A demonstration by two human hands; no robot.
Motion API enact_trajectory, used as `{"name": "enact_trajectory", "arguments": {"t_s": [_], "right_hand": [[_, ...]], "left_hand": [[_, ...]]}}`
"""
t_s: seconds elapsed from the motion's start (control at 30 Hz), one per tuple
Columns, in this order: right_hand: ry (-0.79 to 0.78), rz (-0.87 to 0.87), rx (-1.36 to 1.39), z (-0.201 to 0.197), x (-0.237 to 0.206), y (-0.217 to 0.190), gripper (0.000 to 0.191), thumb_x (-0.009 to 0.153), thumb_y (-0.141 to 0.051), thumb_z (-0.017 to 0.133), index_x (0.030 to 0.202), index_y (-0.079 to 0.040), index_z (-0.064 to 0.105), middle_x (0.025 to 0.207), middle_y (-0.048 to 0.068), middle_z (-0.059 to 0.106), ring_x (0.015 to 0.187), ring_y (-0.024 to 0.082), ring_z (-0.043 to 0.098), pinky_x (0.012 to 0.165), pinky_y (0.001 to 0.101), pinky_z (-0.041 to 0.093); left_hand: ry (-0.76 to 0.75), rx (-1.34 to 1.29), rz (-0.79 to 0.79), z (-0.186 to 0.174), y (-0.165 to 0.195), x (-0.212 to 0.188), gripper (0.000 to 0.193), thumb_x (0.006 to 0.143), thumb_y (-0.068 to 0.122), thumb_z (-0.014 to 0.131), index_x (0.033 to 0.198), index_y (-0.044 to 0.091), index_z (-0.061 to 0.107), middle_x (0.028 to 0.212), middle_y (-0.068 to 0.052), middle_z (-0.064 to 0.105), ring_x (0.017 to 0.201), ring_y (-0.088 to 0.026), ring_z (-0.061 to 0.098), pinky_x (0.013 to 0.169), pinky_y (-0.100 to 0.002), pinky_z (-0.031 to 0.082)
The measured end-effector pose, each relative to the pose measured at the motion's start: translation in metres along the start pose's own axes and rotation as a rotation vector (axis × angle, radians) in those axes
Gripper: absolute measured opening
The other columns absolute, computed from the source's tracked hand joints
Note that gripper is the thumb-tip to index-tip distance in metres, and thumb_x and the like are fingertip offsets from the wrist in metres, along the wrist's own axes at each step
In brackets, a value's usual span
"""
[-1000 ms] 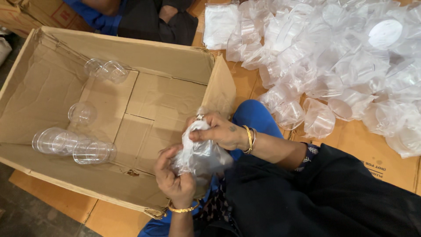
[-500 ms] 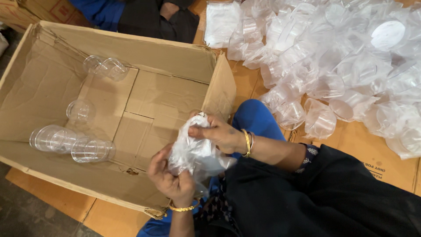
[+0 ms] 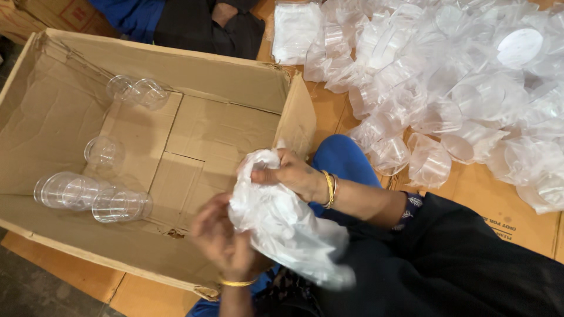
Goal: The person sits on the floor with a cardboard box on their lap and removes clear plastic cups from white poly bags, placing the cups into the box and setting used bags aside. They continue bag by bag, occasionally reaching for a new bag from the pile beside them.
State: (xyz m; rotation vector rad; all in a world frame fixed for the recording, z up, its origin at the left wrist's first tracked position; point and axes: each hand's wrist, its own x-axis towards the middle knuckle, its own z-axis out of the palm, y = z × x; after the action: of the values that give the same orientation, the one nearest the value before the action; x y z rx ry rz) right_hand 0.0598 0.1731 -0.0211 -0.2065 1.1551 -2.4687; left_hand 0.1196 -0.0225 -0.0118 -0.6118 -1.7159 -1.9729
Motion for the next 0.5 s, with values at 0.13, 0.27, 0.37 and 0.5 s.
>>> {"name": "enact_trajectory", "arguments": {"t_s": [0.13, 0.27, 0.37, 0.5], "right_hand": [[-0.033, -0.124, -0.15, -0.02, 0.027, 0.007, 0.045, 0.094, -0.012, 0.076, 0.132, 0.002, 0.058, 0.115, 0.005, 0.069, 0.107, 0.014, 0.066, 0.095, 0.0316, 0.054], [-0.077, -0.204, -0.289, -0.035, 0.068, 0.004, 0.042, 0.093, -0.011, 0.076, 0.129, 0.001, 0.059, 0.114, 0.004, 0.069, 0.106, 0.013, 0.065, 0.094, 0.0307, 0.053], [-0.093, -0.246, -0.36, -0.042, 0.082, 0.001, 0.041, 0.091, -0.01, 0.077, 0.127, 0.001, 0.059, 0.112, 0.003, 0.068, 0.105, 0.013, 0.065, 0.093, 0.03, 0.052], [-0.082, -0.239, -0.364, -0.048, 0.08, -0.001, 0.039, 0.09, -0.009, 0.077, 0.124, -0.001, 0.06, 0.111, 0.003, 0.068, 0.104, 0.012, 0.064, 0.091, 0.0291, 0.052]], "left_hand": [[0.239, 0.028, 0.019, -0.063, -0.033, 0.053, 0.048, 0.099, 0.006, 0.058, 0.143, 0.007, 0.041, 0.122, -0.014, 0.055, 0.106, -0.023, 0.06, 0.092, -0.036, 0.059], [0.427, 0.473, -0.098, -0.171, -0.099, 0.126, 0.058, 0.091, -0.003, 0.062, 0.145, 0.001, 0.043, 0.134, -0.017, 0.047, 0.119, -0.026, 0.05, 0.101, -0.043, 0.048], [0.453, 1.175, -0.229, -0.232, -0.146, 0.147, 0.069, 0.085, 0.011, 0.072, 0.147, 0.004, 0.044, 0.136, -0.022, 0.044, 0.124, -0.038, 0.048, 0.102, -0.058, 0.046], [0.484, 1.565, -0.689, -0.269, -0.178, 0.147, 0.093, 0.084, 0.046, 0.086, 0.151, 0.004, 0.037, 0.138, -0.037, 0.032, 0.116, -0.058, 0.044, 0.083, -0.068, 0.047]]}}
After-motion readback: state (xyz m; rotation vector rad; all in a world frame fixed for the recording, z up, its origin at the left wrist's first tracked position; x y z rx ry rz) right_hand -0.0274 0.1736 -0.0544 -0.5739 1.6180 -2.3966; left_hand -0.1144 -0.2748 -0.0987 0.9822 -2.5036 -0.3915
